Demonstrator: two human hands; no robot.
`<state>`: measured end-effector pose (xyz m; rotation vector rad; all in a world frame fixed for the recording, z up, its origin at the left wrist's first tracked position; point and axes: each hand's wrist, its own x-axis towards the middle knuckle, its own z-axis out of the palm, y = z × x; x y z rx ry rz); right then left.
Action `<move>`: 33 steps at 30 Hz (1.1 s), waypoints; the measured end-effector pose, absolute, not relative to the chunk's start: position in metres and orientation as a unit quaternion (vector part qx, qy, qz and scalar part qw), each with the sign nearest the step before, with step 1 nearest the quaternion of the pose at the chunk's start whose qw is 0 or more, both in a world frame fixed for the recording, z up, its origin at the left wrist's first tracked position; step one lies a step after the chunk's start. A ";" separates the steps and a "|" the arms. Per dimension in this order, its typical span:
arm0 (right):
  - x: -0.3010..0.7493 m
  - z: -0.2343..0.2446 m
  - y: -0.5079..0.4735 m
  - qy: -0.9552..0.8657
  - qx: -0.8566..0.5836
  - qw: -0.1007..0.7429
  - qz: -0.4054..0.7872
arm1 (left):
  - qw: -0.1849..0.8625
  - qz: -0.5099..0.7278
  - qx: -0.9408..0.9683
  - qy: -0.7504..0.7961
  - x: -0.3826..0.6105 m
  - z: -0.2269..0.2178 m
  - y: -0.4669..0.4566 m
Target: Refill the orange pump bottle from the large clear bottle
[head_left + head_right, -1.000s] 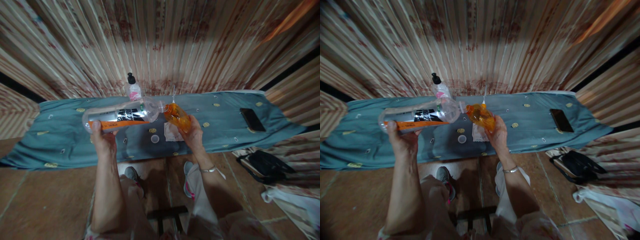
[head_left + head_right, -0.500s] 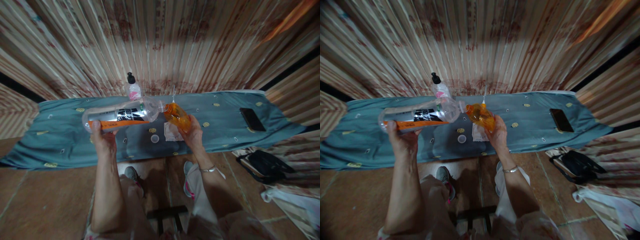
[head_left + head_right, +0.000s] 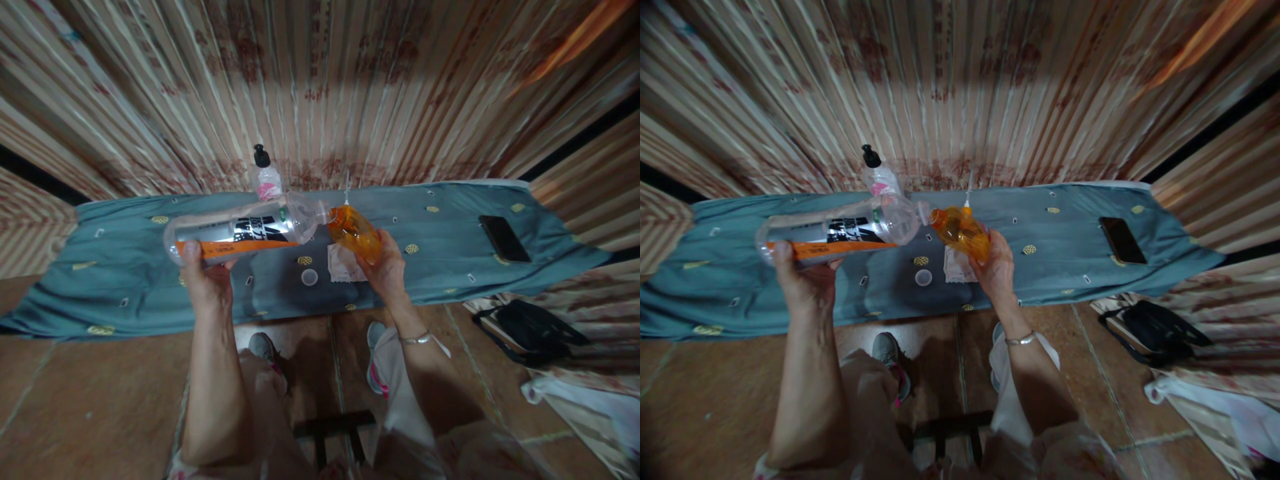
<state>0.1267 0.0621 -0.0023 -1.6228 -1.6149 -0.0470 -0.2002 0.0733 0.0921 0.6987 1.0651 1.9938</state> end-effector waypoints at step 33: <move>0.126 -0.005 0.063 -0.643 -0.642 0.416 -0.034 | 0.373 0.789 0.280 0.400 -0.202 0.089 0.075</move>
